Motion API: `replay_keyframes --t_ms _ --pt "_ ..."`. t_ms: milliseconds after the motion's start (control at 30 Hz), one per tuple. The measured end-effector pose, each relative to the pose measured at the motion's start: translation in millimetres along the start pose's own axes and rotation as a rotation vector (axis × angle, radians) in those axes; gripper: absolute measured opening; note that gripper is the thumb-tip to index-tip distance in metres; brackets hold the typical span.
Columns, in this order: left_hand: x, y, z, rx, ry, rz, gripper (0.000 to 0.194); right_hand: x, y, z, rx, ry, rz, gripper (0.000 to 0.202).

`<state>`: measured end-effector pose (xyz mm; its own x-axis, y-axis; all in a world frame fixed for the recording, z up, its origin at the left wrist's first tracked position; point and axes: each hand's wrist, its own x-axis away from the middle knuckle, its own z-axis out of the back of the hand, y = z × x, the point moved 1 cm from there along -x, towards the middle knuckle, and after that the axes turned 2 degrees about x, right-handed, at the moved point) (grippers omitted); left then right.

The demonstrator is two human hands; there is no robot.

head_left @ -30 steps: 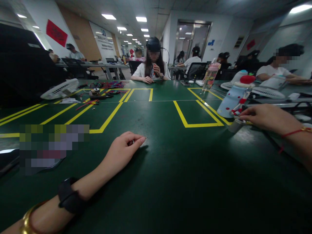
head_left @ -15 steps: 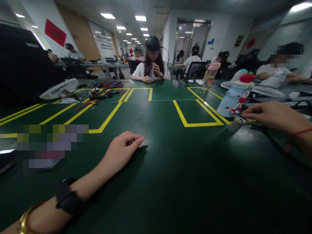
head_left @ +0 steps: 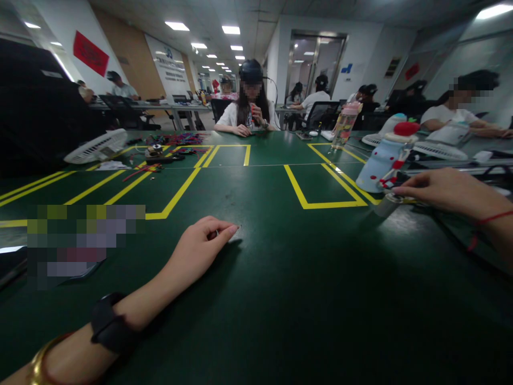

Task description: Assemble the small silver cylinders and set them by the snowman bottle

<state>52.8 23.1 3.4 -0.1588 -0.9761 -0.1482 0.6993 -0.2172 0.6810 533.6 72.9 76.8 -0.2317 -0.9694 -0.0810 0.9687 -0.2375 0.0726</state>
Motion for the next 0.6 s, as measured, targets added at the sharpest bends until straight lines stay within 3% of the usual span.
replay_keyframes --t_ms 233,400,600 --pt "-0.1 0.0 0.1 0.006 0.006 0.007 0.035 0.0 -2.3 -1.0 -0.080 -0.051 0.057 0.034" --pt "0.5 1.7 0.1 0.004 0.007 0.009 0.035 -1.2 0.7 -0.5 -0.050 0.006 -0.011 0.044" --pt "0.5 0.8 -0.2 -0.001 0.003 0.011 0.035 2.2 -3.9 -1.6 -0.113 -0.059 0.037 0.047"
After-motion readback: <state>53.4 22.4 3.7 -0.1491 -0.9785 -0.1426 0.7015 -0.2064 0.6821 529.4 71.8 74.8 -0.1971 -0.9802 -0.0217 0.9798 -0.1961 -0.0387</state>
